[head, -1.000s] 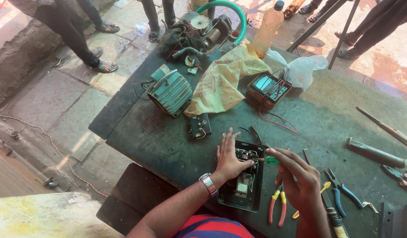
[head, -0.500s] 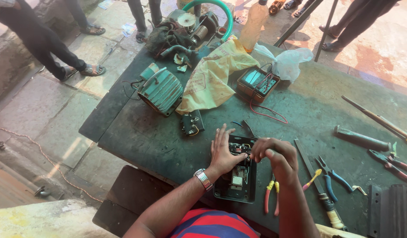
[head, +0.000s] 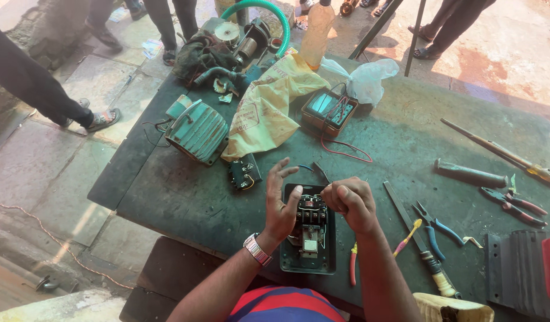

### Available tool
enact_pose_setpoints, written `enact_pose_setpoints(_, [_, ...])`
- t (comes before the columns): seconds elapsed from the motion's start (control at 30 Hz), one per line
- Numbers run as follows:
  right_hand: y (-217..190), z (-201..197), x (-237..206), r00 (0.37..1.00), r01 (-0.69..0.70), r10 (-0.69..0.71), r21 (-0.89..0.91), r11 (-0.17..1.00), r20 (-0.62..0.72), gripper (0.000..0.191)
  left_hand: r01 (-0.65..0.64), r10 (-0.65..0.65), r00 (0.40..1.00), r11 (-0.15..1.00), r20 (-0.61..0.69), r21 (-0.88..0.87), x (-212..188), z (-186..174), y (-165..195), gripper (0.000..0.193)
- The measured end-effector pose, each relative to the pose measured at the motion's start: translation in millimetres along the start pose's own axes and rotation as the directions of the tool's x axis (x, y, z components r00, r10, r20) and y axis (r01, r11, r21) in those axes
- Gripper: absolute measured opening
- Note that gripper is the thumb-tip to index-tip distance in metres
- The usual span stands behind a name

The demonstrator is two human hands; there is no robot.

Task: The person works on an open electrical starter box on a workbench, using pliers and a screwdriver to strip wire ends, twist connections, and tighten terminal screws. The person handles wires and small components inside the box throughout the clip.

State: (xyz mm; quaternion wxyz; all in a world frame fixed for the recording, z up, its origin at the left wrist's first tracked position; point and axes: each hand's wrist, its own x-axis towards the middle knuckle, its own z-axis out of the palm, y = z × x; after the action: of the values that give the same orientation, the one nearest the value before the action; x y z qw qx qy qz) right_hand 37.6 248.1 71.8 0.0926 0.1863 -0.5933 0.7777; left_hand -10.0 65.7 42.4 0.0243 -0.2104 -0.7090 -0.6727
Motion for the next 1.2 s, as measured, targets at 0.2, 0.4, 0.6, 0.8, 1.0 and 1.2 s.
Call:
enact_pose_setpoints(0.2, [14.5, -6.8, -8.9, 0.994, -0.075, 0.072, -0.023, 0.997, -0.084, 0.043, -0.379, 0.392, 0.885, 0.92, 0.252, -0.101, 23.7, 10.0, 72.3, 0.06])
enact_pose_setpoints(0.4, [45.6, -22.3, -20.5, 0.957, -0.124, 0.115, -0.017, 0.992, -0.267, 0.037, -0.302, 0.329, 0.934, 0.935, 0.14, -0.184, 30.5, 44.0, 89.4, 0.031])
enact_pose_setpoints(0.6, [58.8, -25.5, -23.9, 0.944, -0.05, -0.085, -0.392, 0.919, -0.319, 0.039, -0.266, 0.318, 0.93, 0.929, 0.186, -0.259, 39.4, 49.8, 71.0, 0.026])
enact_pose_setpoints(0.8, [64.5, -7.8, -22.3, 0.803, -0.138, -0.289, -0.634, 0.761, -0.521, 0.035, -0.058, 0.321, 0.79, 0.887, 0.522, -0.458, 71.4, 44.7, 56.0, 0.028])
enact_pose_setpoints(1.0, [70.5, 33.3, -14.5, 0.51, -0.102, -0.498, -0.624, 0.775, -0.701, 0.037, 0.283, 0.377, 0.442, 0.802, 0.814, -0.525, 101.0, 48.3, 51.0, 0.032])
enact_pose_setpoints(1.2, [30.2, -7.7, -27.6, 0.843, 0.022, -0.147, -0.239, 0.971, -0.518, 0.036, -0.023, 0.386, 0.575, 0.889, 0.721, -0.458, 91.6, 39.5, 65.6, 0.047])
